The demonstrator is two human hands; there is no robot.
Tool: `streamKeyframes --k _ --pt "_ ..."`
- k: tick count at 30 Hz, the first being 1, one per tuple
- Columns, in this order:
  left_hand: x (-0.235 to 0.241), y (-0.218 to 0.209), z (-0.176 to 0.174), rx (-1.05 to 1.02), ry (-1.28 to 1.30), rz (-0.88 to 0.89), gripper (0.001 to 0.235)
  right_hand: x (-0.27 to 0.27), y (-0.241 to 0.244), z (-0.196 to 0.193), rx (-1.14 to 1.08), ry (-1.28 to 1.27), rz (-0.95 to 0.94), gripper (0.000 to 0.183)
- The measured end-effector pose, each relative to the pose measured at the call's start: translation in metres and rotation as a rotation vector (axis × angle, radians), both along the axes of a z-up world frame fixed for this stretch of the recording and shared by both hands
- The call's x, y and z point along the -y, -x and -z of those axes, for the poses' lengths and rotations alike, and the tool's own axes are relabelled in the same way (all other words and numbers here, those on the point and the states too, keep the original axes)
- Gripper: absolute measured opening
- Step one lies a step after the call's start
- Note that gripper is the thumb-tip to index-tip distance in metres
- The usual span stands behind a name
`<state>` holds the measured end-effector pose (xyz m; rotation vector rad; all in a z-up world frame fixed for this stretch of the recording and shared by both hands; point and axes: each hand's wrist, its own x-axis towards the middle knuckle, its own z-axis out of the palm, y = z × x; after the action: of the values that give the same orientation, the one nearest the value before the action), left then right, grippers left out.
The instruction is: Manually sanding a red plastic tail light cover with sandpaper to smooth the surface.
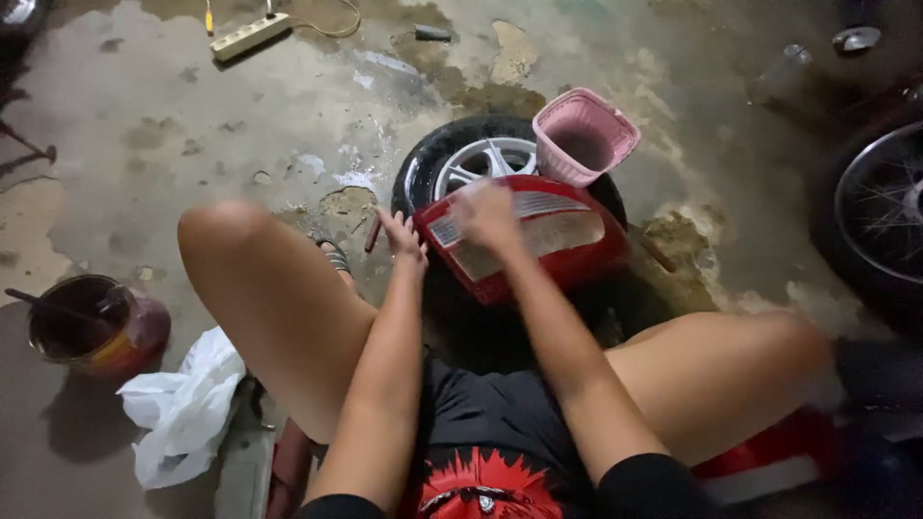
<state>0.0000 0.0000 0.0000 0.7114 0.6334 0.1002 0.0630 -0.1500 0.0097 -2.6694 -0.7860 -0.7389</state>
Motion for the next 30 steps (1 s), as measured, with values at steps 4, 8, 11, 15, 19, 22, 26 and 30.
streamKeyframes --k 4,8,11,15,19,22,26,30 --pt "0.012 -0.008 -0.004 0.032 -0.028 -0.040 0.106 0.166 -0.083 0.066 -0.086 0.185 0.275 0.036" --pt "0.017 -0.013 0.012 -0.004 0.000 -0.075 0.103 0.331 -0.131 0.145 -0.835 -0.079 0.488 0.070" --pt "0.014 -0.012 0.011 -0.024 0.014 -0.111 0.104 0.352 -0.141 0.160 -1.097 -0.393 0.582 0.084" --pt "0.017 0.001 -0.024 -0.018 0.060 -0.124 0.103 0.300 -0.184 0.190 0.118 0.565 0.084 0.045" --pt "0.008 -0.006 0.009 -0.007 0.032 -0.088 0.117 0.055 -0.054 0.046 0.312 0.171 0.134 0.032" --pt "0.003 0.000 -0.008 0.011 0.060 -0.046 0.122 -0.039 -0.014 0.054 0.235 -0.020 -0.155 0.029" --pt "0.009 0.011 -0.031 0.107 0.092 -0.264 0.107 -0.063 0.010 0.034 -0.430 0.417 -0.140 0.050" --pt "0.001 -0.007 0.008 0.078 -0.088 0.065 0.099 0.015 -0.053 0.063 0.513 -0.076 -0.134 0.029"
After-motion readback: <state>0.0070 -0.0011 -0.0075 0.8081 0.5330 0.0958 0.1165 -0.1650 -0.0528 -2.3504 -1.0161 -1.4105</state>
